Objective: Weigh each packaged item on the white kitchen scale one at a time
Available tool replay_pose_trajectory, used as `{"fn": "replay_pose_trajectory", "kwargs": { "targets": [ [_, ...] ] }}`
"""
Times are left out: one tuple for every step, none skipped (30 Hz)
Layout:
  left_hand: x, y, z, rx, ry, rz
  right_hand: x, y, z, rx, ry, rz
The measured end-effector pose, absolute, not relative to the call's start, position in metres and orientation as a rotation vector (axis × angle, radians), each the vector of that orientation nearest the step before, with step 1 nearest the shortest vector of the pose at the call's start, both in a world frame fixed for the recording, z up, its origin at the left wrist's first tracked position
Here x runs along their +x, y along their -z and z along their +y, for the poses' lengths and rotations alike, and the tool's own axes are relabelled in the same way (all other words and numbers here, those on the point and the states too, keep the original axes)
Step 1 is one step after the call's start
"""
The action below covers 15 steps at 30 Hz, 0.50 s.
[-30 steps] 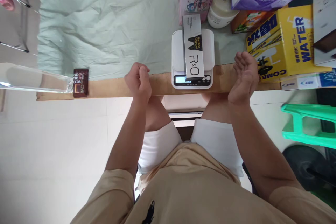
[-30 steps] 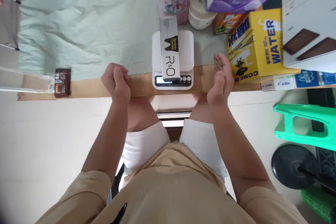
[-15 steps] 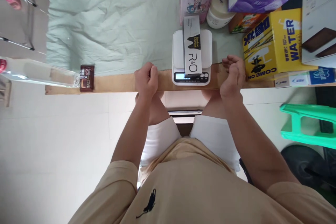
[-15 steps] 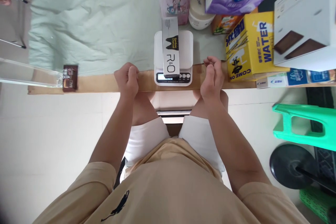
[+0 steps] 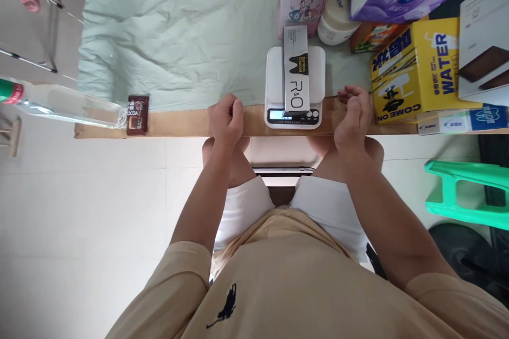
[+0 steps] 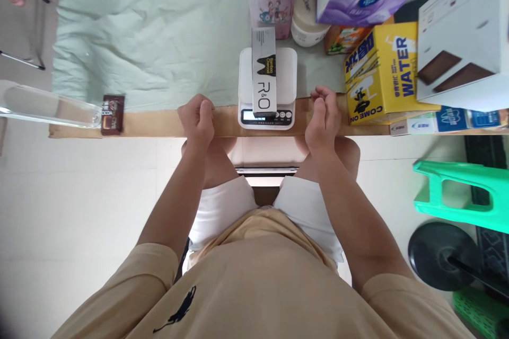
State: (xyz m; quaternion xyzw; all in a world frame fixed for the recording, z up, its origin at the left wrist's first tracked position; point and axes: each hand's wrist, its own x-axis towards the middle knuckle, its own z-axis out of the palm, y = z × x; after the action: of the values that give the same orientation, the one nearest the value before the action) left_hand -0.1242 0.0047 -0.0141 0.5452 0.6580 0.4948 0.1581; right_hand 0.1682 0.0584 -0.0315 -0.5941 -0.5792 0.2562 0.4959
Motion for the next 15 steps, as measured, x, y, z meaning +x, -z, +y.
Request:
{"fn": "replay_pose_trajectory", "kwargs": {
  "targets": [
    [-0.124, 0.0142, 0.0047, 1.559, -1.418, 1.881, 0.1693, 0.0332, 0.059, -1.441, -0.602, -1.418],
    [-0.124, 0.0143, 0.0048, 1.561, -1.424, 1.877, 0.1703, 0.0347, 0.0596, -1.444, -0.586, -1.433],
    [-0.1242, 0.0145, 0.0049, 1.568, -1.428, 1.873, 0.1712, 0.0358, 0.0599, -1.446, -0.572, -1.446],
    [-0.1246, 0.0147, 0.005, 1.576, -1.428, 1.867, 0.1717, 0.0364, 0.0601, -1.45, -0.567, -1.454],
    [-0.125, 0.0148, 0.0051, 1.588, -1.422, 1.859, 0.1719, 0.0364, 0.06, -1.453, -0.572, -1.453],
    [-0.1253, 0.0147, 0.0052, 1.599, -1.413, 1.851, 0.1717, 0.0357, 0.0596, -1.456, -0.582, -1.445],
    [-0.1255, 0.0145, 0.0053, 1.607, -1.404, 1.846, 0.1711, 0.0346, 0.0592, -1.456, -0.595, -1.433],
    [-0.1255, 0.0141, 0.0053, 1.611, -1.4, 1.845, 0.1703, 0.0331, 0.0586, -1.455, -0.607, -1.421],
    [-0.1253, 0.0137, 0.0053, 1.613, -1.4, 1.847, 0.1694, 0.0317, 0.058, -1.452, -0.617, -1.411],
    [-0.1249, 0.0133, 0.0053, 1.612, -1.407, 1.852, 0.1685, 0.0304, 0.0574, -1.449, -0.622, -1.405],
    [-0.1244, 0.013, 0.0053, 1.61, -1.415, 1.858, 0.1678, 0.0296, 0.057, -1.446, -0.623, -1.402],
    [-0.1239, 0.0129, 0.0055, 1.606, -1.422, 1.862, 0.1673, 0.0294, 0.0567, -1.446, -0.62, -1.403],
    [-0.1237, 0.0131, 0.0056, 1.603, -1.426, 1.862, 0.1671, 0.0297, 0.0566, -1.447, -0.618, -1.405],
    [-0.1236, 0.0135, 0.0059, 1.599, -1.427, 1.86, 0.1671, 0.0305, 0.0567, -1.449, -0.62, -1.408],
    [-0.1238, 0.0142, 0.0061, 1.594, -1.424, 1.857, 0.1675, 0.0316, 0.0569, -1.45, -0.626, -1.412]
  ]
}}
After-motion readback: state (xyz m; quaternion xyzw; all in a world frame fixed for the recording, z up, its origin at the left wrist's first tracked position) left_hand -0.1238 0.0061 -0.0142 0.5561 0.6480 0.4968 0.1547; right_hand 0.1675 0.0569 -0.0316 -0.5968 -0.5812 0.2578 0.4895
